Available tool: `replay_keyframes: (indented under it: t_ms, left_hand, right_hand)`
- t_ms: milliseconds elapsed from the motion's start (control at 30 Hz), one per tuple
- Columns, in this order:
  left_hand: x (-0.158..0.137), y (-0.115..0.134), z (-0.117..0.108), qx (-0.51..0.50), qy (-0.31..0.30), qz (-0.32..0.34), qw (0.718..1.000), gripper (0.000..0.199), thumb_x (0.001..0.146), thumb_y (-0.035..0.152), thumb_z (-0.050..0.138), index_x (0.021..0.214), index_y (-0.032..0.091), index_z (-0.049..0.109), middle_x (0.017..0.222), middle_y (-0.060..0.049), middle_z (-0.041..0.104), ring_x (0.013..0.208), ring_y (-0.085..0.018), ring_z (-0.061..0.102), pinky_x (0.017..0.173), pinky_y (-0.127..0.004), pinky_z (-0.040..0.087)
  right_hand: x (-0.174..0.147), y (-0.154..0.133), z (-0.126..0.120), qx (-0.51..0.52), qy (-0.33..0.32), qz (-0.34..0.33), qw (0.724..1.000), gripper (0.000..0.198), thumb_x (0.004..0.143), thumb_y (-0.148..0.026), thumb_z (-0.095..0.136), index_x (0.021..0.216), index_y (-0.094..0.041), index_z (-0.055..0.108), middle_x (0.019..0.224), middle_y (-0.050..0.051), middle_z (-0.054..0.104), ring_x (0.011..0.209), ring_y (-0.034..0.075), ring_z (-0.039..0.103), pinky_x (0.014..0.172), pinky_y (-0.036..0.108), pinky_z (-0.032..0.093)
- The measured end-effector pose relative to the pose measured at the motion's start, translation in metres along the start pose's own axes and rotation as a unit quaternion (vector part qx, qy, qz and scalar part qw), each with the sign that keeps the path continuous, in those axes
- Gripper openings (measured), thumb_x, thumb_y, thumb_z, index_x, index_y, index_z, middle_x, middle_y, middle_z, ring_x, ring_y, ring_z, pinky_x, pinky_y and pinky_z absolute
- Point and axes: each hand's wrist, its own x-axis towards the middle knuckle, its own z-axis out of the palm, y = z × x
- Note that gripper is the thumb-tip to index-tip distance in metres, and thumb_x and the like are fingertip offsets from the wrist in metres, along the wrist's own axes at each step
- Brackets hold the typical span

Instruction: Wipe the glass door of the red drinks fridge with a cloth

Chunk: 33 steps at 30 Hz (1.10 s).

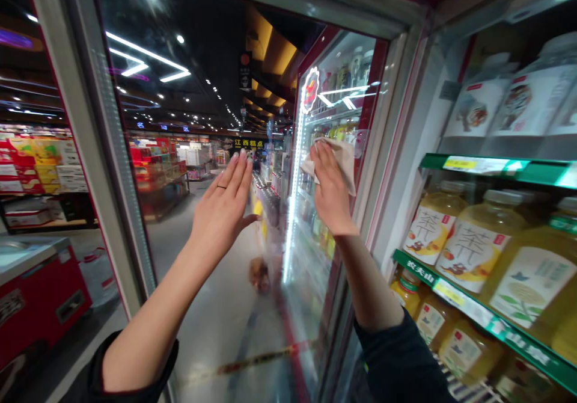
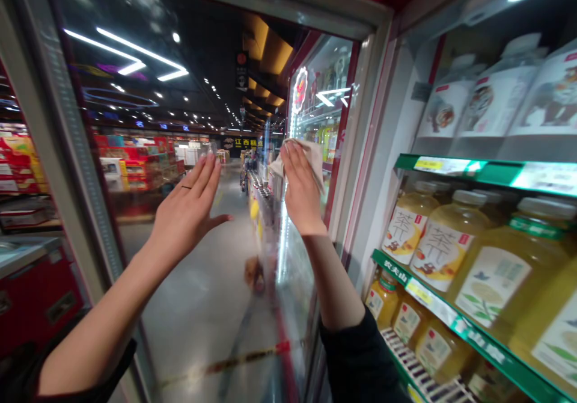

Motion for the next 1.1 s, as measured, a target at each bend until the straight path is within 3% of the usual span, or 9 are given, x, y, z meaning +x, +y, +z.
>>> replay_keyframes:
  t_ms: [100,200,300,400,567,700,833,967,1100]
  left_hand:
    - [0.0,0.002,-0.003,0.005,0.002,-0.006,1.0,0.122,0.094,0.025,0.088,0.183,0.012,0.007,0.188,-0.022,0.02,0.175,-0.036,0.023,0.142,-0.053,0.034]
    - [-0.001,0.003,-0.002,0.009,0.006,0.0,1.0,0.124,0.093,0.025,0.089,0.183,0.012,0.005,0.188,-0.022,0.02,0.175,-0.037,0.023,0.142,-0.054,0.034]
    - [-0.003,0.001,0.001,0.014,0.014,0.002,1.0,0.125,0.094,0.025,0.087,0.183,0.013,0.001,0.187,-0.023,0.02,0.175,-0.037,0.023,0.141,-0.055,0.035]
    - [-0.003,0.003,0.002,0.011,0.018,-0.006,1.0,0.125,0.094,0.023,0.087,0.184,0.015,-0.001,0.187,-0.023,0.018,0.175,-0.038,0.023,0.141,-0.057,0.035]
    - [0.005,0.023,-0.003,0.004,0.013,-0.028,1.0,0.13,0.092,0.03,0.09,0.183,0.008,0.0,0.185,-0.03,0.021,0.175,-0.042,0.02,0.141,-0.06,0.033]
    - [0.012,0.04,0.003,0.011,0.019,-0.034,0.999,0.133,0.093,0.027,0.089,0.181,0.005,-0.009,0.184,-0.034,0.016,0.175,-0.042,0.015,0.14,-0.059,0.037]
    - [0.012,0.041,0.012,0.011,0.037,-0.033,0.999,0.133,0.094,0.024,0.088,0.181,0.01,-0.012,0.185,-0.032,0.013,0.175,-0.041,0.013,0.139,-0.059,0.037]
    - [0.011,0.039,0.011,0.009,0.038,-0.03,0.999,0.133,0.092,0.026,0.091,0.182,0.009,-0.005,0.185,-0.032,0.013,0.175,-0.044,0.012,0.138,-0.061,0.038]
    - [0.01,0.04,0.008,0.017,0.028,-0.034,0.999,0.126,0.094,0.026,0.087,0.182,0.007,-0.001,0.185,-0.033,0.012,0.175,-0.045,0.013,0.138,-0.064,0.037]
  right_hand:
    - [0.022,-0.011,0.004,0.009,-0.005,-0.016,1.0,0.092,0.099,0.006,0.024,0.183,-0.03,0.021,0.189,-0.003,0.031,0.178,0.021,0.017,0.148,0.054,0.019]
    - [0.02,-0.023,0.006,0.024,-0.04,-0.062,0.997,0.087,0.102,0.004,0.021,0.182,-0.03,0.026,0.187,-0.003,0.035,0.177,0.016,0.019,0.148,0.049,0.022]
    - [0.007,-0.015,0.0,0.03,-0.049,-0.076,0.995,0.088,0.103,0.003,0.023,0.182,-0.036,0.025,0.186,-0.006,0.037,0.176,0.015,0.022,0.147,0.051,0.025]
    - [0.009,-0.001,-0.005,0.022,-0.017,-0.049,0.998,0.089,0.102,0.003,0.024,0.182,-0.037,0.025,0.186,-0.006,0.037,0.176,0.018,0.024,0.147,0.055,0.025]
    - [0.028,-0.017,0.004,0.022,-0.015,-0.038,0.999,0.087,0.103,0.003,0.023,0.182,-0.032,0.026,0.186,-0.005,0.037,0.177,0.018,0.019,0.148,0.052,0.023]
    - [0.004,-0.031,0.012,0.035,-0.05,-0.074,0.995,0.085,0.104,0.003,0.021,0.182,-0.031,0.027,0.186,-0.003,0.038,0.176,0.013,0.019,0.147,0.045,0.024]
    - [-0.015,-0.007,0.003,0.034,-0.03,-0.047,0.998,0.087,0.104,0.002,0.023,0.182,-0.038,0.02,0.187,-0.005,0.036,0.177,0.015,0.021,0.147,0.051,0.025]
    - [0.007,0.017,-0.008,0.009,0.03,-0.007,0.999,0.09,0.101,0.004,0.022,0.183,-0.034,0.021,0.188,-0.004,0.033,0.177,0.019,0.02,0.147,0.057,0.021]
    - [0.013,0.012,-0.008,0.001,0.001,-0.023,1.0,0.094,0.099,0.006,0.024,0.183,-0.035,0.014,0.188,-0.006,0.032,0.177,0.019,0.019,0.148,0.054,0.021]
